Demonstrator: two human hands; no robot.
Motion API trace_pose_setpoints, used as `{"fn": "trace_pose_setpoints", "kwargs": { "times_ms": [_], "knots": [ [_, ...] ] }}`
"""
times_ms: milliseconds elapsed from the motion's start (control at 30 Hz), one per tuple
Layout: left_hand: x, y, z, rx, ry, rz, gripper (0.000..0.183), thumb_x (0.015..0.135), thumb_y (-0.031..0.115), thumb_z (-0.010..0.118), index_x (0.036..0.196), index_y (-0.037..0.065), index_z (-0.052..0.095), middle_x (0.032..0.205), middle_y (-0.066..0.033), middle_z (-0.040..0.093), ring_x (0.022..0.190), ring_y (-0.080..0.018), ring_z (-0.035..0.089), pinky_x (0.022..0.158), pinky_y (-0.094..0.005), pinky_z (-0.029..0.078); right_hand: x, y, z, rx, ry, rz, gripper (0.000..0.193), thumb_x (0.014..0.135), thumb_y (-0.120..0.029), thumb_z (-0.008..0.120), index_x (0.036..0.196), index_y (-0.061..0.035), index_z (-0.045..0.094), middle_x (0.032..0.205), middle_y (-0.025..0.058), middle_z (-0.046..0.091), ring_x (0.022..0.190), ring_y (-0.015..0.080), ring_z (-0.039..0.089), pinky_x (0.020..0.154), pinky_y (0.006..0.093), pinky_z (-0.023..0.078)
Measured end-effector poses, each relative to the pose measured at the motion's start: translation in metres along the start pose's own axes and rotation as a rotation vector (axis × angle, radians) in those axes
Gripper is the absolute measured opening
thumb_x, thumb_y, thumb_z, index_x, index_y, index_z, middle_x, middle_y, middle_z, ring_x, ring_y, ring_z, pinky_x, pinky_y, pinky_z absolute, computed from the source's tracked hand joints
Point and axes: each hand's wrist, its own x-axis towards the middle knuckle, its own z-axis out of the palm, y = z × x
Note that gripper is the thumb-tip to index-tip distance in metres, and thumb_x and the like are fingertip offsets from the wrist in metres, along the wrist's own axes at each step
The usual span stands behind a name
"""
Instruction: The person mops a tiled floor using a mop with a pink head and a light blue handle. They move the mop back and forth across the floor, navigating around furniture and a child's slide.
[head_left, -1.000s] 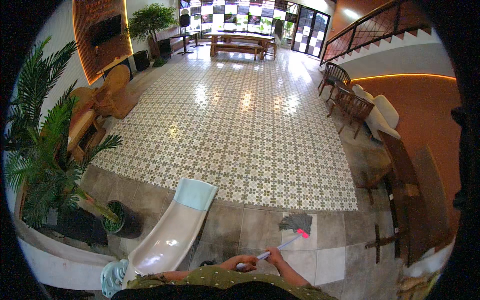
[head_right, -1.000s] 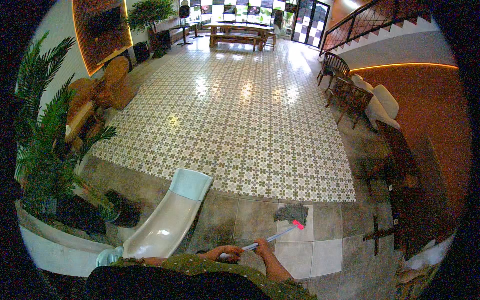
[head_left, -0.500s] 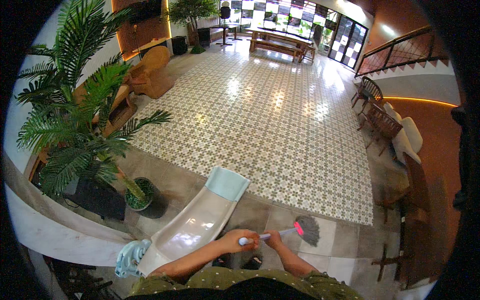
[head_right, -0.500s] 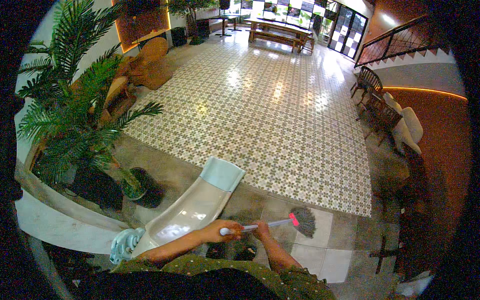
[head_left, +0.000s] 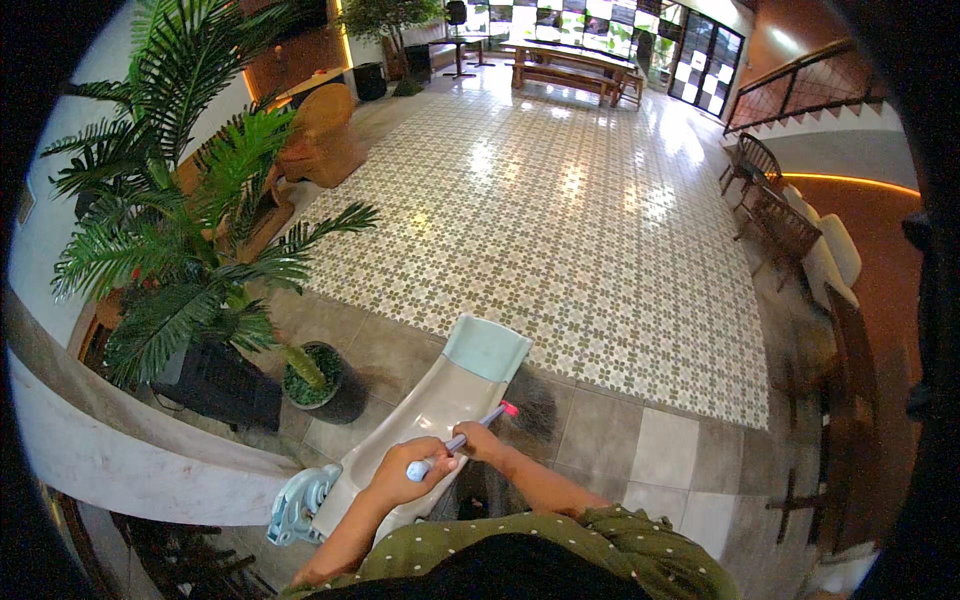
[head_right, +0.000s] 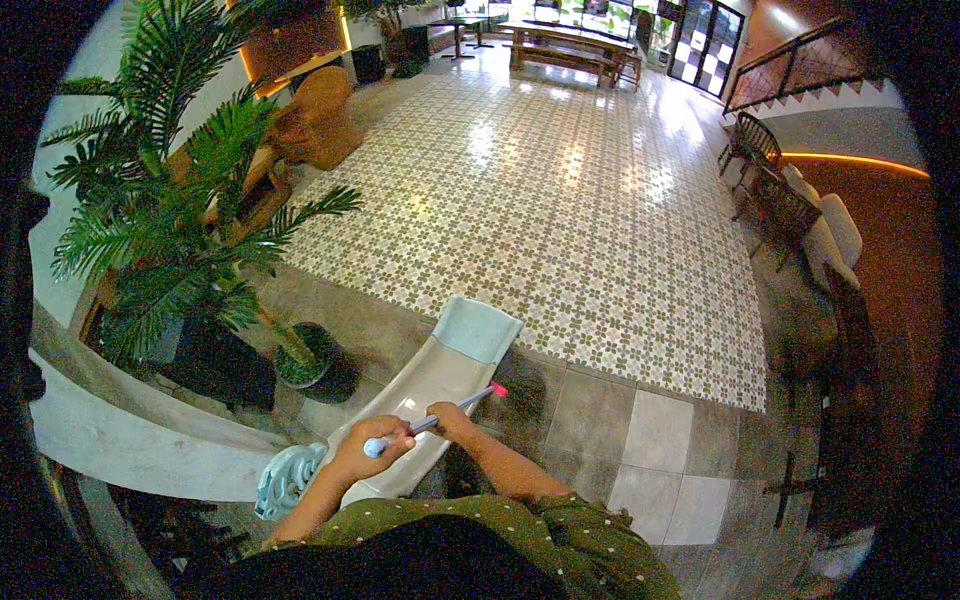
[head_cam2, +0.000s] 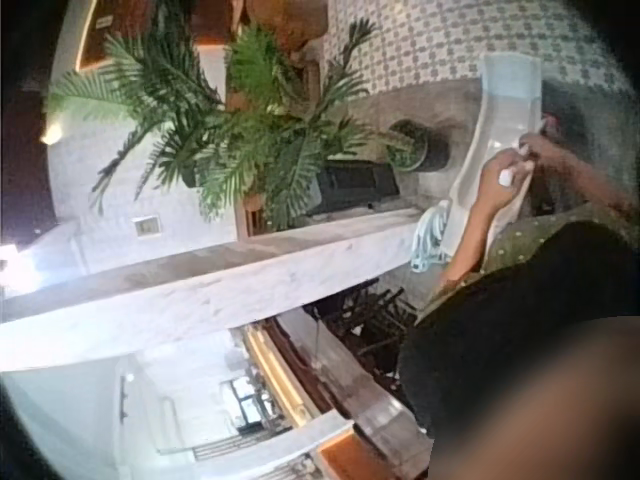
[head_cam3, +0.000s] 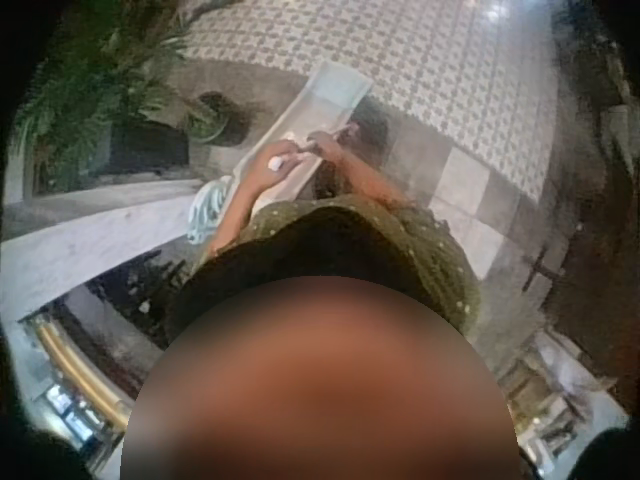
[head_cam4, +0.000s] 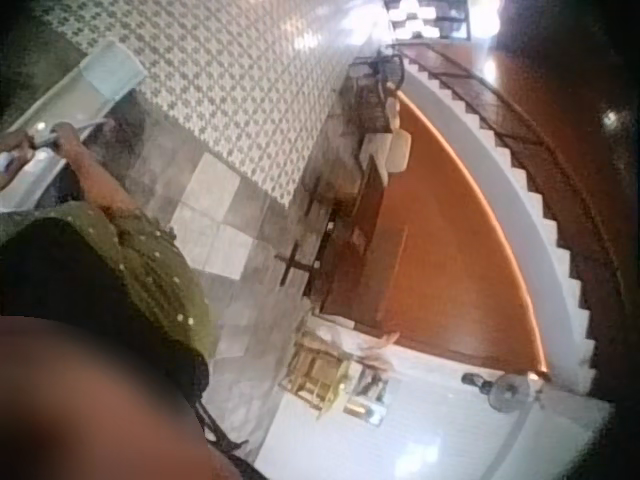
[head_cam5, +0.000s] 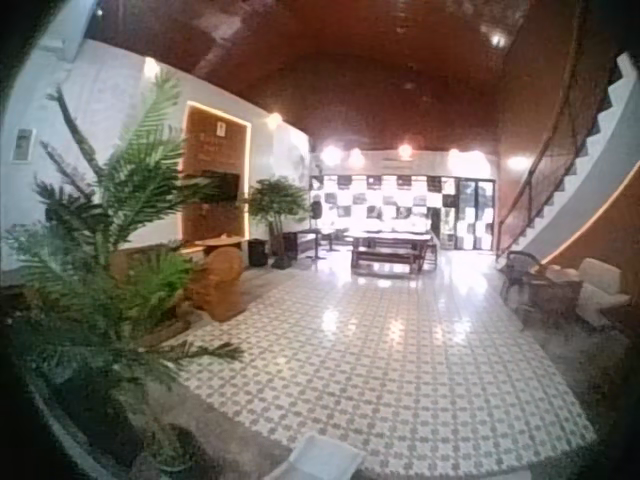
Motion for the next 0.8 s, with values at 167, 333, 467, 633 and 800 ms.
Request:
{"fn": "trace_pose_setpoints", "kwargs": {
  "times_ms": [167, 333, 467, 633, 800],
  "knots": [
    [0.003, -0.007, 0.027, -0.176, 0.053, 0.087, 0.023, 0.089, 0.022, 0.07, 0.079, 0.005, 0.058, 0.078, -0.0093, 0.065, 0.073, -0.0217, 0.064, 0.068, -0.034, 0.049, -0.014, 0.002, -0.01, -0.069, -0.041, -0.056, 0.029, 0.07, -0.029, 0.078, 0.08, -0.0052, 0.064, 0.079, 0.0194, 0.063, 0.077, 0.0415, 0.062, 0.068, 0.0476, 0.049],
    [0.018, -0.005, 0.042, -0.463, -0.003, 0.044, 0.023, 0.092, 0.019, 0.069, 0.078, 0.004, 0.057, 0.086, -0.0085, 0.068, 0.091, -0.0169, 0.064, 0.083, -0.0328, 0.049, -0.05, -0.012, -0.04, -0.131, -0.101, 0.236, 0.037, 0.078, -0.044, 0.073, 0.089, -0.0085, 0.072, 0.088, 0.0195, 0.068, 0.085, 0.0376, 0.066, 0.076, 0.0467, 0.052],
    [0.041, -0.001, 0.081, -0.55, -0.143, 0.012, 0.021, 0.092, 0.018, 0.068, 0.081, 0.003, 0.059, 0.09, -0.0082, 0.069, 0.102, -0.0187, 0.064, 0.089, -0.0332, 0.048, -0.116, 0.005, -0.074, -0.113, -0.151, 0.348, 0.034, 0.079, -0.043, 0.069, 0.085, -0.0095, 0.072, 0.083, 0.0189, 0.069, 0.079, 0.04, 0.067, 0.073, 0.0486, 0.052],
    [0.071, 0.002, 0.187, -0.659, -0.385, 0.121, 0.016, 0.094, 0.017, 0.066, 0.087, 0.004, 0.064, 0.097, -0.008, 0.066, 0.103, -0.017, 0.062, 0.091, -0.0328, 0.046, -0.245, 0.07, -0.09, -0.163, -0.171, 0.603, 0.031, 0.077, -0.04, 0.072, 0.085, -0.0097, 0.071, 0.083, 0.0183, 0.069, 0.078, 0.0383, 0.066, 0.069, 0.0482, 0.051],
    [0.106, 0.023, 0.288, -0.862, -0.792, 0.104, 0.019, 0.096, 0.021, 0.064, 0.089, 0.005, 0.059, 0.101, -0.0063, 0.062, 0.104, -0.0162, 0.054, 0.093, -0.0332, 0.041, -0.372, 0.107, -0.1, -0.259, 0.082, 0.806, 0.03, 0.071, -0.034, 0.081, 0.085, -0.0104, 0.071, 0.085, 0.0175, 0.069, 0.081, 0.0365, 0.067, 0.072, 0.0464, 0.052]
  ]
}}
